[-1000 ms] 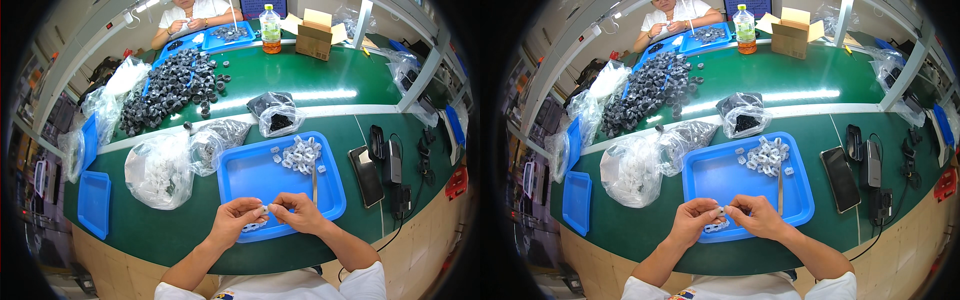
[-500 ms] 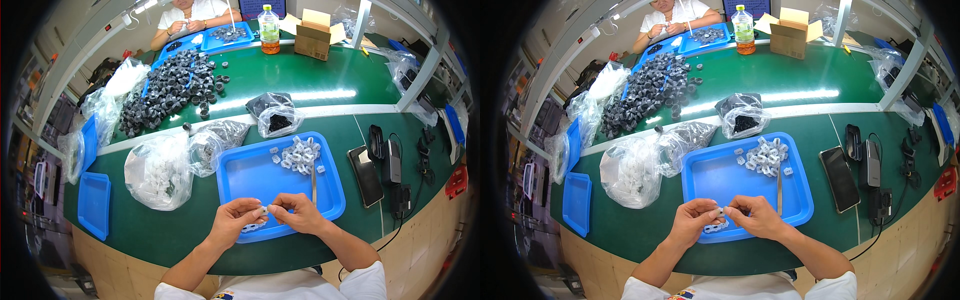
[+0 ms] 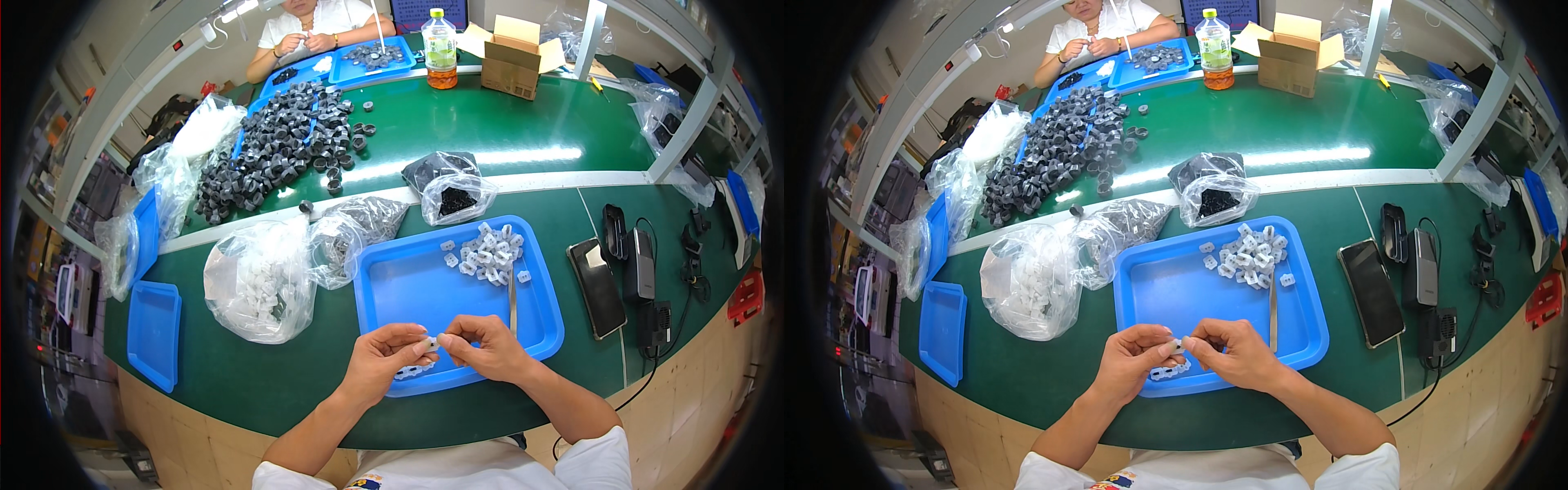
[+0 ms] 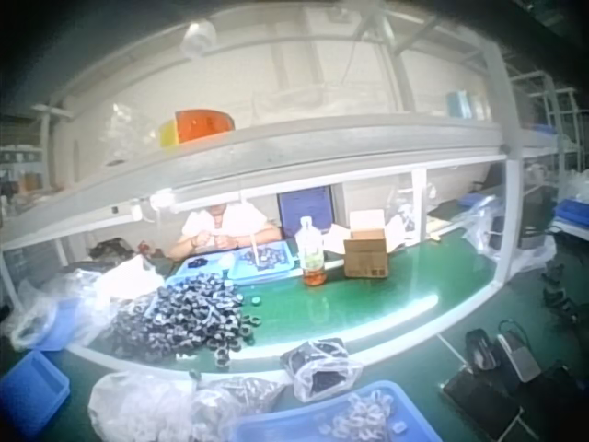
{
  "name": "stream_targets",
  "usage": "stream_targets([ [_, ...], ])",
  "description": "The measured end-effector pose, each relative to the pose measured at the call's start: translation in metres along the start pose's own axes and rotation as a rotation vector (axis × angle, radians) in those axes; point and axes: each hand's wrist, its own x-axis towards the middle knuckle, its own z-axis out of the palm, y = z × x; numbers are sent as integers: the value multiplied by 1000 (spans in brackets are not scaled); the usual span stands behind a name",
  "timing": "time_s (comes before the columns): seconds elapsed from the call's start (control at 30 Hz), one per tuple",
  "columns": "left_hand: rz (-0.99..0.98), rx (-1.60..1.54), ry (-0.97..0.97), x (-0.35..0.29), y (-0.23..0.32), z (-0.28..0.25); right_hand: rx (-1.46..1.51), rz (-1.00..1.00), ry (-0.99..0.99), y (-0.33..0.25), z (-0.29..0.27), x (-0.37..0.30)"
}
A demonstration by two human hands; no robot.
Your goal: The person assembles small plastic components on a green workbench tray, using tweezers to manipulate the parts.
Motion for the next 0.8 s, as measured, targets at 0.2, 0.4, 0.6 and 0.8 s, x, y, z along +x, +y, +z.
stream_targets([
  [0.2, -12, 17, 3, 0, 0, -1, -30, -25, 5, 2, 1, 0],
  [0.4, -12, 12, 9, 0, 0, 1, -62, -40, -9, 1, 2, 0],
  [0.6, -11, 18, 7, 1, -1, 1, -60, -53, 40, -1, 5, 0],
  [0.8, 13, 33, 18, 1, -2, 0, -117, -83, 70, 3, 5, 1],
])
